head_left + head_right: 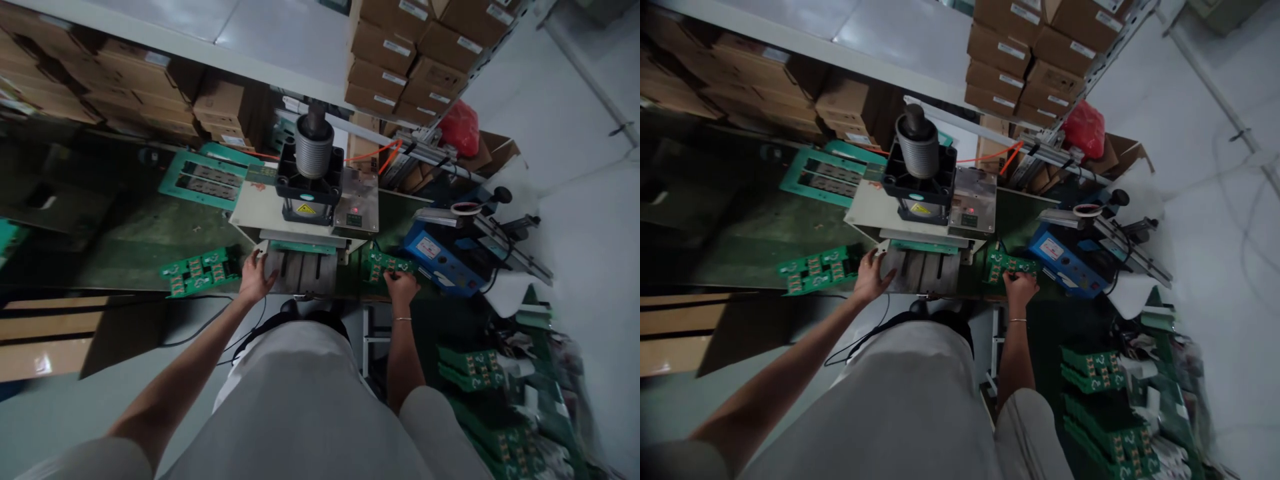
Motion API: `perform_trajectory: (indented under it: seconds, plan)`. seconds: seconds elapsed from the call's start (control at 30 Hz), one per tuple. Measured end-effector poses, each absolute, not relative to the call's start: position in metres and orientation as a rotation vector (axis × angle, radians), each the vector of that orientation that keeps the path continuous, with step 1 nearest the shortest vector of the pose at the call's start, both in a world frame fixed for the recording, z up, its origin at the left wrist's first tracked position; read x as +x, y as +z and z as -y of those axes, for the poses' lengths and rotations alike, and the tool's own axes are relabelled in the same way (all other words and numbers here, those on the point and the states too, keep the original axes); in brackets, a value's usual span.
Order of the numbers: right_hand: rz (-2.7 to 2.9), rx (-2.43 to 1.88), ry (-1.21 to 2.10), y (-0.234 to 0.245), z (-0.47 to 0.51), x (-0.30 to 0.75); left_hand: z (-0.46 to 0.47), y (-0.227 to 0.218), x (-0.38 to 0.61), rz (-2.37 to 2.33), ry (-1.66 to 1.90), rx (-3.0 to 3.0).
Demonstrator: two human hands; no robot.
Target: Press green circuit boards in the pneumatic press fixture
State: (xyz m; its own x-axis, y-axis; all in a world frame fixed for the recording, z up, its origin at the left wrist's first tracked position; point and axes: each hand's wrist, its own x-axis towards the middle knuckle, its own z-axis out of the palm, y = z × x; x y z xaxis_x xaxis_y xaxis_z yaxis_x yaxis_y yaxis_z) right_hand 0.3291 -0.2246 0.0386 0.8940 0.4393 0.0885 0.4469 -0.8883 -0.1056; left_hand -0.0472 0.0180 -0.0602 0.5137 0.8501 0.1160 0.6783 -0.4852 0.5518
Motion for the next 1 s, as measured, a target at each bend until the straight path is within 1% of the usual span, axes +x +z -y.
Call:
perform_trajectory:
  seconds: [0.3, 0.57, 1.0]
  plan:
    - [0.811, -2.812, -0.016, 0.046, 0.212, 0.266, -0.030, -0.049, -0.027, -1.156, 0.495, 2.407]
    - [0.862, -2.810, -0.049, 0.054, 0.205, 0.241, -0.034, -0.038, -0.017, -1.043, 0.394, 2.506]
    - [0.931, -2.805, 0.053, 0.059, 0.203, 0.232, -0.029, -0.023, 0.013, -0.786, 0.075, 2.597]
